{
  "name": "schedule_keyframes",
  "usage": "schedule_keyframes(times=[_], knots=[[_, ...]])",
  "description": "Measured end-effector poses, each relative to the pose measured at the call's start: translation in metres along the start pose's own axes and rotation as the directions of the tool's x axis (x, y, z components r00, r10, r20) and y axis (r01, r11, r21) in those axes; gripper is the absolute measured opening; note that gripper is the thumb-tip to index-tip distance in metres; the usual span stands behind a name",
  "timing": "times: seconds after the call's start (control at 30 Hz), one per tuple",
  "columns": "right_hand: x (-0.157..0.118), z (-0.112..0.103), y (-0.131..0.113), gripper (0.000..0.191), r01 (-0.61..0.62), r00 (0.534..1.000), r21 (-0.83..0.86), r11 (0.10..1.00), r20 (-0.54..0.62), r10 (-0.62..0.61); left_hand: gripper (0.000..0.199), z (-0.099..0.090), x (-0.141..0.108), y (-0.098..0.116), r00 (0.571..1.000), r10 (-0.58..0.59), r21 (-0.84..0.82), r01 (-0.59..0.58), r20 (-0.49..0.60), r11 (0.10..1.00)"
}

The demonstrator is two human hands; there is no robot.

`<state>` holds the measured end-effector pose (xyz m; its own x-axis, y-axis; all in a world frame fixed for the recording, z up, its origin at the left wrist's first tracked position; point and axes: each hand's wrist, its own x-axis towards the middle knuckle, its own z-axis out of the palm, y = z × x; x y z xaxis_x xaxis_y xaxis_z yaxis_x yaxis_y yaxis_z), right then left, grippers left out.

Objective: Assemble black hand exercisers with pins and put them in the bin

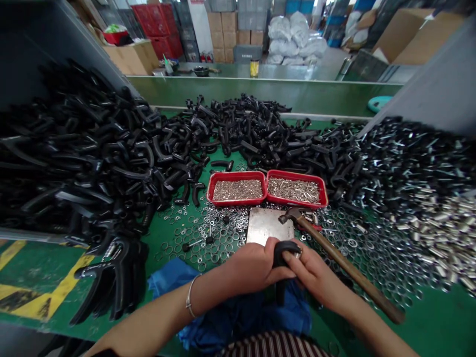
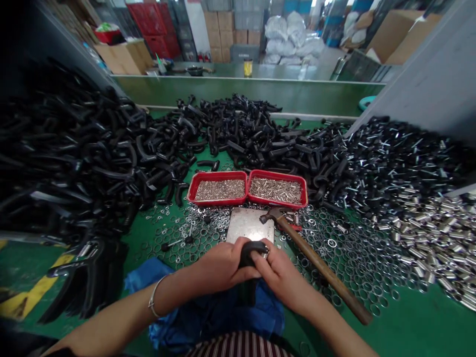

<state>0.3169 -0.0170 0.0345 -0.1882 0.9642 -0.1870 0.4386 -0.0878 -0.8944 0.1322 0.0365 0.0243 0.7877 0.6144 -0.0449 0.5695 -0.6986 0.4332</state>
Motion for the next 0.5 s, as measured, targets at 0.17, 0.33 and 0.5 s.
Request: schedule_keyframes(times=[0.17,0.33,0.5], knots=[[-0.004,0.008,-0.004,0.029,0.020,1.000,-0.077,0.997,-0.014,-0.021,0.078,-0.008,-0.003,0.001,0.997,-0.017,0.007,0.017,0.069,1.000],[0.034,-0.012,0.015,0.031,-0.034,0.999,-0.348,0.937,-0.010,0.033,0.073,0.006,0.030,-0.039,0.995,-0.046,0.001,0.046,0.083,0.999],[0.084,-0.084,0.036,0.023,0.069,0.954,-0.673,0.737,-0.172,-0.247,0.060,-0.004,0.059,-0.051,1.000,0.001,0.303,-0.011,0.031,0.953]])
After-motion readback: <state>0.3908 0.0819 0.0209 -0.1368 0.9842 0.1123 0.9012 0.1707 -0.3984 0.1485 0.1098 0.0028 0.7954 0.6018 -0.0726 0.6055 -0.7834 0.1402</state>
